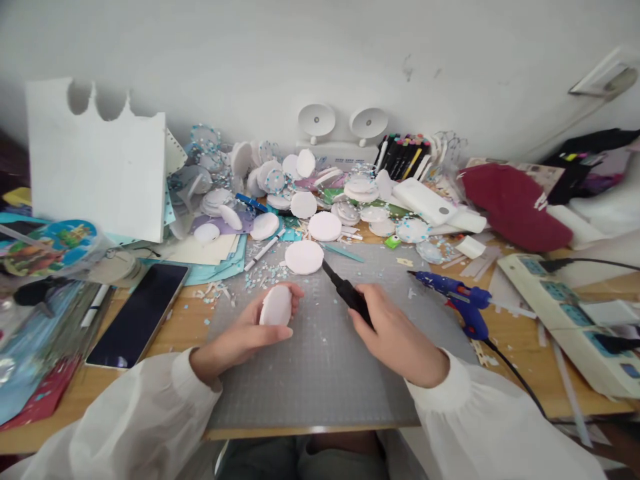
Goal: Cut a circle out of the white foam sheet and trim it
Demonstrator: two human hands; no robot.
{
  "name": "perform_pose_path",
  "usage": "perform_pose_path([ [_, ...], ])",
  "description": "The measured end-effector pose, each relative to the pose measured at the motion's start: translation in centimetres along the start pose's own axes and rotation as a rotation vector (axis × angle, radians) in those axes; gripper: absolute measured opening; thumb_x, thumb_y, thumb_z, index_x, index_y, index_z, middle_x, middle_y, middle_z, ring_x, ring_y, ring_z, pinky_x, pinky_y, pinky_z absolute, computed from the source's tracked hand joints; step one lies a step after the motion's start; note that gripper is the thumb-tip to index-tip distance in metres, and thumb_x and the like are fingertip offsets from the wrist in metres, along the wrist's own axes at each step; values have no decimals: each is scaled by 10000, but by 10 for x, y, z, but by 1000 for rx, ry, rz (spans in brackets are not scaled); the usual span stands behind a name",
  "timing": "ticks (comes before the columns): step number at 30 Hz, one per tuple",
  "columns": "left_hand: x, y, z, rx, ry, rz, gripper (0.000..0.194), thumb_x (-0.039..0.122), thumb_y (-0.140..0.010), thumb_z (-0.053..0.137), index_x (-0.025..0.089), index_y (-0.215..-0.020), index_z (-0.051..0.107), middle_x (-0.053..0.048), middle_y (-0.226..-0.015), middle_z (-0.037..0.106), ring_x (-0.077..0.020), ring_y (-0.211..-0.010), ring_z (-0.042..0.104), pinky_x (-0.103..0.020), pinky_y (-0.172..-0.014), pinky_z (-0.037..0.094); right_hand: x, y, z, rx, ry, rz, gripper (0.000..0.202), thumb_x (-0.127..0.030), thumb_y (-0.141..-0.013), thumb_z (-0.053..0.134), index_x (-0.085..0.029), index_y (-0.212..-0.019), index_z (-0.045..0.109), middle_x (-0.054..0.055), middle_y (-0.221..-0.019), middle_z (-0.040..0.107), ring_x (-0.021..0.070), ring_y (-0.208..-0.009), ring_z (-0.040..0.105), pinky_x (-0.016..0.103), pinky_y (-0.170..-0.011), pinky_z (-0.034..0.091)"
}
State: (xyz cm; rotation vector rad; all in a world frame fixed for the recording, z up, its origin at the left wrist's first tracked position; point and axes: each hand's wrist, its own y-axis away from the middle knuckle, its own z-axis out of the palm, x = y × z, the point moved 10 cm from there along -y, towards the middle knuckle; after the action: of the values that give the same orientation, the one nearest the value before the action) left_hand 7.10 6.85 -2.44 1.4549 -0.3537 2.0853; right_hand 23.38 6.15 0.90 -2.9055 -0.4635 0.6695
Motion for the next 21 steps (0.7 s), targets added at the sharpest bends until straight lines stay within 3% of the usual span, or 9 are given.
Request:
perform_pose_path([
  [4, 8, -2, -2, 29, -142, 76, 414, 238, -663, 733, 207, -886, 386, 14, -875, 433, -102, -720, 433, -230, -635, 369, -22, -17, -20, 106, 7, -87, 255, -225, -846, 471, -167, -1092, 440, 76, -848, 610, 207, -719, 614, 303, -621, 466],
  [6, 12, -1, -10, 129, -331, 123, 406, 222, -666, 712, 209, -882, 368, 27, -851, 405, -92, -680, 392, -225, -612, 347, -33, -26, -22, 148, -45, -125, 224, -215, -839, 472, -181, -1060, 453, 50, -797, 604, 185, -664, 594, 282, -590, 445],
  [10, 21, 6, -25, 356, -692, 184, 445, 219, -655, 689, 203, -988, 395, 26, -835, 412, -123, -729, 410, -241, -648, 357, -59, -32, -18, 245, -143, -290, 168, -348, -834, 501, -203, -916, 518, 30, -736, 600, 171, -646, 573, 278, -592, 415],
  [15, 22, 3, -24, 356, -796, 188, 496, 267, -614, 701, 198, -992, 387, 37, -787, 435, -121, -685, 416, -231, -599, 330, -76, -20, -7, 304, -91, -423, 274, -468, -790, 560, -200, -739, 538, 16, -594, 562, 154, -531, 519, 286, -531, 373],
  [18, 21, 2, -26, 374, -816, 148, 545, 308, -585, 721, 195, -999, 384, 37, -785, 453, -123, -680, 420, -235, -600, 334, -76, -18, -3, 306, -16, -423, 303, -488, -781, 589, -191, -727, 562, 30, -605, 591, 165, -543, 548, 299, -534, 387],
  [21, 17, 3, -28, 394, -801, 93, 549, 250, -572, 703, 198, -1009, 375, 54, -742, 432, -110, -635, 399, -224, -558, 307, -73, -20, -2, 307, 20, -400, 303, -484, -785, 598, -186, -730, 584, 30, -592, 589, 165, -536, 552, 299, -519, 390],
])
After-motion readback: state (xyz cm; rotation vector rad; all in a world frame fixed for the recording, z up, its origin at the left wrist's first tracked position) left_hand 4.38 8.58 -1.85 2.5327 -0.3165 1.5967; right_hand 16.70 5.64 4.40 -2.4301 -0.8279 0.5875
